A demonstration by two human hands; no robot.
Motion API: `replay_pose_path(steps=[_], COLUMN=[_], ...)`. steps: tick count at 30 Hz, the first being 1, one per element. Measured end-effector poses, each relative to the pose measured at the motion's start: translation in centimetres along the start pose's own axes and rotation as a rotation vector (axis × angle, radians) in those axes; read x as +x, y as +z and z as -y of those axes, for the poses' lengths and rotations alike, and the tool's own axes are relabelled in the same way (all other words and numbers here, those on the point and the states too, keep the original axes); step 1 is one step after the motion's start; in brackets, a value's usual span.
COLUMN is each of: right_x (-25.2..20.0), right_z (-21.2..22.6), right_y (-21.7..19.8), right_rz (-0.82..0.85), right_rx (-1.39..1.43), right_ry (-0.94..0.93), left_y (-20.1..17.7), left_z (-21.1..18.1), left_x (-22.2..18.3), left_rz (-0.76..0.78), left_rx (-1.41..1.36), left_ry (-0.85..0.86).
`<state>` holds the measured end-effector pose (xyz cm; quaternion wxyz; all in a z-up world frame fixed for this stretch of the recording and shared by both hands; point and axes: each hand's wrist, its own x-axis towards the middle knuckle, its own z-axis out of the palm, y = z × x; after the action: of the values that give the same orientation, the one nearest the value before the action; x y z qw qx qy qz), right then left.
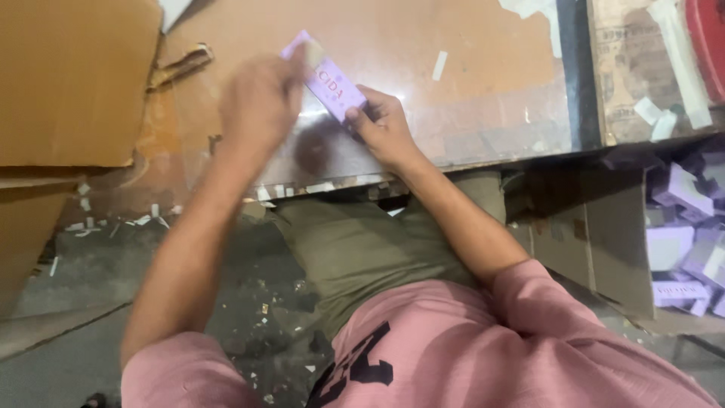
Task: The person assembles small purple cardboard boxes by folding the flaps and using a wooden stick to press the edges. They handle multiple boxes one at a time, placing the finished ones into a larger container.
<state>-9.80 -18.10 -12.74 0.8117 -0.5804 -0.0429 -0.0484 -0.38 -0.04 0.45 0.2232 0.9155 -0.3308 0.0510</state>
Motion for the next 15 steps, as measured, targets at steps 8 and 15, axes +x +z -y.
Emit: replay_pose_path(steps=[8, 15], right_x=[-0.8, -1.3], right_z=[0.1, 0.6], right_y=[0.2, -0.7], right_rz=[0.085, 0.187], right_rx=[-0.011, -0.064], right_ry=[-0.029, -0.031], left_y=[0.9, 0.8], left_z=[-4.0, -2.8], left_x=[-6.7, -8.4], left_rz=[0.034, -0.471], left_rx=[-0.308, -0.536], left_ry=[-0.078, -0.252])
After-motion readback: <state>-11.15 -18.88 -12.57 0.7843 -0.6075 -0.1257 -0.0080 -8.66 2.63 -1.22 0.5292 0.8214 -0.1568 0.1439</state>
